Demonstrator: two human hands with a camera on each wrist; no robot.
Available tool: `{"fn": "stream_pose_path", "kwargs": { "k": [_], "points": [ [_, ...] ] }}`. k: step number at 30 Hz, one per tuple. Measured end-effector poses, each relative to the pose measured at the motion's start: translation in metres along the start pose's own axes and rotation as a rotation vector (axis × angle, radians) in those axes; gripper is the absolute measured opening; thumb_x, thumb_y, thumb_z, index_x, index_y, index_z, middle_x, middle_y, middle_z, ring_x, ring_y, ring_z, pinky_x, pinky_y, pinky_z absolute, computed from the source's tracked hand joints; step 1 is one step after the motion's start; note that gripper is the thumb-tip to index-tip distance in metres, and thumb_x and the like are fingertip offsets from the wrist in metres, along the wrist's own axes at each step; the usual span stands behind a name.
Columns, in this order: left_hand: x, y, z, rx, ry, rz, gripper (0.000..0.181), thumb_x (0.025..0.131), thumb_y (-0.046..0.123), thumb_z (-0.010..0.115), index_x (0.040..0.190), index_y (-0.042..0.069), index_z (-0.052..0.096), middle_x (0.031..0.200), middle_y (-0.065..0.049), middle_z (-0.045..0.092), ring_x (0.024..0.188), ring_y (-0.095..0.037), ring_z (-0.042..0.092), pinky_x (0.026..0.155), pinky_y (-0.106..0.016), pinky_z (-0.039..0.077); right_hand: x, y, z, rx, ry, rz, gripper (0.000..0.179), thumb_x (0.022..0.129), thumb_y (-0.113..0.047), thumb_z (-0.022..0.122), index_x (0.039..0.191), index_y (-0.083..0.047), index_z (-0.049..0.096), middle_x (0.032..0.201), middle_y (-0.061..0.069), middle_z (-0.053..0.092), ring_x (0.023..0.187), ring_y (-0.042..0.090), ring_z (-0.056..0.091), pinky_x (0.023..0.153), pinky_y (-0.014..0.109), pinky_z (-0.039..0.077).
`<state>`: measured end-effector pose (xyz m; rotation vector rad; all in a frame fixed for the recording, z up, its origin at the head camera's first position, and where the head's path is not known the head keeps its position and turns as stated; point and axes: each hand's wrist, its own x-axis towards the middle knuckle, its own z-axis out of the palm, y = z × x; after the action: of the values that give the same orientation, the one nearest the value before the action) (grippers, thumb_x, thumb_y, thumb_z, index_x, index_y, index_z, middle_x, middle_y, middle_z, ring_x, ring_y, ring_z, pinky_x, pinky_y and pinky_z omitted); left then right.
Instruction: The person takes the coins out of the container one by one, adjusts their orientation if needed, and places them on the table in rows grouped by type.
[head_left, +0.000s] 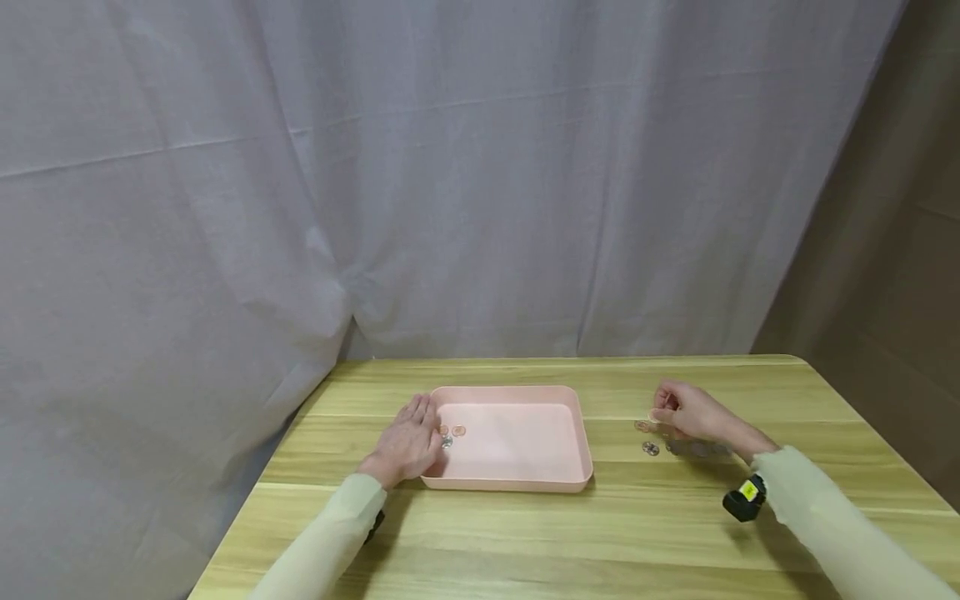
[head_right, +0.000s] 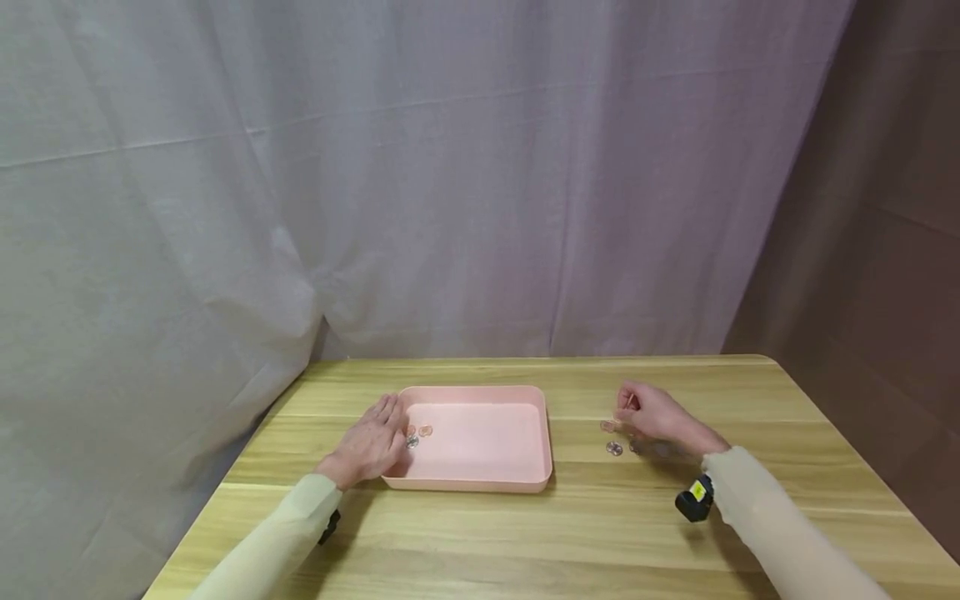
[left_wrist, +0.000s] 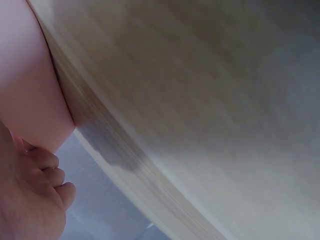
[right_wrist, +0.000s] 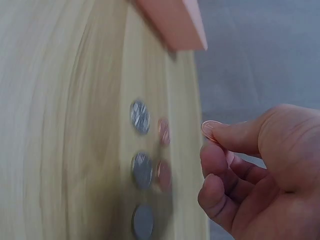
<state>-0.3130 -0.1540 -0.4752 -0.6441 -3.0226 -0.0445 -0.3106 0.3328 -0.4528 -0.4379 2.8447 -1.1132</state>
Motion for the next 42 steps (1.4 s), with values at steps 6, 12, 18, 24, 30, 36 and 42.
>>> {"fn": "stream_pose_path", "kwargs": {
  "k": [6, 12, 18, 24, 30, 36, 42],
  "points": [
    [0.000, -0.001, 0.001, 0.014, 0.014, 0.002, 0.061, 0.105, 0.031, 0.026, 0.154, -0.003, 0.020, 0.162, -0.020, 0.021, 0.151, -0.033, 0.019, 0.125, -0.043, 0.020, -0.004, 0.019, -0.006, -0.009, -0.050, 0.047, 0.015, 0.094, -0.010, 0.063, 0.087, -0.003, 0.052, 0.070, 0.007, 0.055, 0.050, 0.014, 0.050, 0.041, 0.023, 0.042],
    [0.001, -0.002, 0.001, 0.019, 0.017, 0.007, 0.060, 0.105, 0.030, 0.026, 0.154, -0.004, 0.022, 0.162, -0.020, 0.021, 0.151, -0.034, 0.020, 0.125, -0.044, 0.021, -0.006, 0.033, -0.014, 0.008, -0.079, 0.095, 0.015, 0.093, -0.012, 0.064, 0.090, -0.002, 0.053, 0.073, 0.009, 0.056, 0.051, 0.013, 0.050, 0.040, 0.024, 0.044],
    [0.000, -0.002, 0.000, 0.016, 0.024, 0.001, 0.060, 0.104, 0.030, 0.027, 0.154, -0.004, 0.021, 0.162, -0.020, 0.022, 0.151, -0.034, 0.020, 0.125, -0.044, 0.021, -0.007, 0.047, -0.018, 0.017, -0.099, 0.117, 0.015, 0.092, -0.011, 0.065, 0.089, -0.001, 0.055, 0.067, 0.005, 0.055, 0.051, 0.013, 0.052, 0.039, 0.024, 0.043],
    [0.001, -0.001, 0.002, 0.010, 0.023, -0.006, 0.061, 0.104, 0.032, 0.026, 0.154, -0.004, 0.021, 0.162, -0.020, 0.021, 0.151, -0.034, 0.020, 0.125, -0.044, 0.020, -0.008, 0.056, -0.017, 0.029, -0.097, 0.146, 0.015, 0.091, -0.011, 0.065, 0.088, -0.001, 0.055, 0.065, 0.003, 0.053, 0.052, 0.013, 0.052, 0.039, 0.022, 0.040],
    [0.001, -0.001, 0.002, 0.012, 0.024, -0.012, 0.061, 0.104, 0.031, 0.026, 0.154, -0.003, 0.021, 0.162, -0.019, 0.021, 0.151, -0.033, 0.020, 0.125, -0.044, 0.020, -0.006, 0.060, -0.019, -0.001, -0.057, 0.147, 0.015, 0.089, -0.009, 0.067, 0.087, 0.001, 0.057, 0.070, 0.003, 0.054, 0.058, 0.015, 0.052, 0.047, 0.026, 0.046],
    [0.001, -0.001, 0.001, 0.020, 0.023, -0.004, 0.061, 0.104, 0.032, 0.026, 0.154, -0.004, 0.021, 0.162, -0.020, 0.021, 0.151, -0.033, 0.020, 0.125, -0.044, 0.020, -0.005, 0.061, -0.020, -0.034, -0.045, 0.165, 0.014, 0.087, -0.010, 0.068, 0.086, 0.000, 0.058, 0.063, 0.000, 0.050, 0.057, 0.014, 0.048, 0.046, 0.025, 0.041],
    [0.001, -0.001, 0.000, 0.022, 0.000, -0.011, 0.061, 0.105, 0.033, 0.024, 0.154, -0.003, 0.019, 0.163, -0.019, 0.019, 0.152, -0.033, 0.017, 0.126, -0.043, 0.018, -0.004, 0.063, -0.020, -0.040, -0.063, 0.164, 0.015, 0.088, -0.010, 0.068, 0.083, -0.001, 0.057, 0.064, -0.001, 0.049, 0.054, 0.012, 0.047, 0.045, 0.023, 0.040]
  ]
}}
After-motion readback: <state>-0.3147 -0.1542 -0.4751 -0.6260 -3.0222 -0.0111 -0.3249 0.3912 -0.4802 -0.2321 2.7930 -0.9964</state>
